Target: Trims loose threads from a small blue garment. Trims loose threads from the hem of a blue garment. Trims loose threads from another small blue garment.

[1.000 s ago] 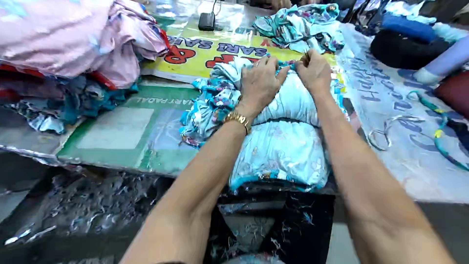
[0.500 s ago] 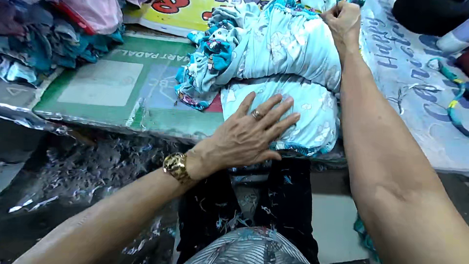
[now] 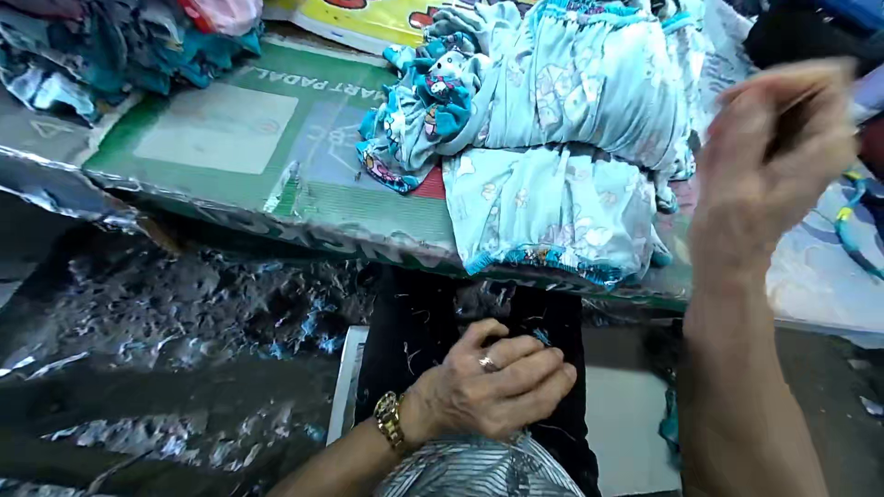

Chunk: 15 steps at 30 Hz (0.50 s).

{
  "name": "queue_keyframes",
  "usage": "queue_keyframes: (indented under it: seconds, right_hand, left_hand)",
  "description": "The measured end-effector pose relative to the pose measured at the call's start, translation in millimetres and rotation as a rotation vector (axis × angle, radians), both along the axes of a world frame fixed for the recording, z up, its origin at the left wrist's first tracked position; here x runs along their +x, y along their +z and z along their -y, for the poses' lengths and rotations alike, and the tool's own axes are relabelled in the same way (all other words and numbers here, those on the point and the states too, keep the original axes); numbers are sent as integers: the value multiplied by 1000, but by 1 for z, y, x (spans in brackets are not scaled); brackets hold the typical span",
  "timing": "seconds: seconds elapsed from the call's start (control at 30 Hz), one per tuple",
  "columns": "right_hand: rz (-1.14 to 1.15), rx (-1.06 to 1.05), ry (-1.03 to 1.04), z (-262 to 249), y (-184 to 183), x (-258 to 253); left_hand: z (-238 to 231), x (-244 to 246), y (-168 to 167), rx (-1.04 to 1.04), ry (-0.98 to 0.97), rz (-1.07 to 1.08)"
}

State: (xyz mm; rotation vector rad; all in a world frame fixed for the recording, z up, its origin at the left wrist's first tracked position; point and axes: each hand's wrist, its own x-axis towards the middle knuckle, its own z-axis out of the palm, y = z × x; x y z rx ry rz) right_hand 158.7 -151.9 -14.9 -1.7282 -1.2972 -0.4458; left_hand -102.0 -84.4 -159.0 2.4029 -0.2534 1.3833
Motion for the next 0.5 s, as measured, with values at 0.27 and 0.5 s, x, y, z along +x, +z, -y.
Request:
queue_keyframes:
  seconds: [0.27, 0.5]
  right_hand:
    - [171, -106, 49, 25, -65, -62]
    - [74, -128, -70, 49, -96, -58]
  left_hand:
    - [-58, 42, 46, -25, 342, -160]
    - [-56, 26, 33, 109, 311, -58]
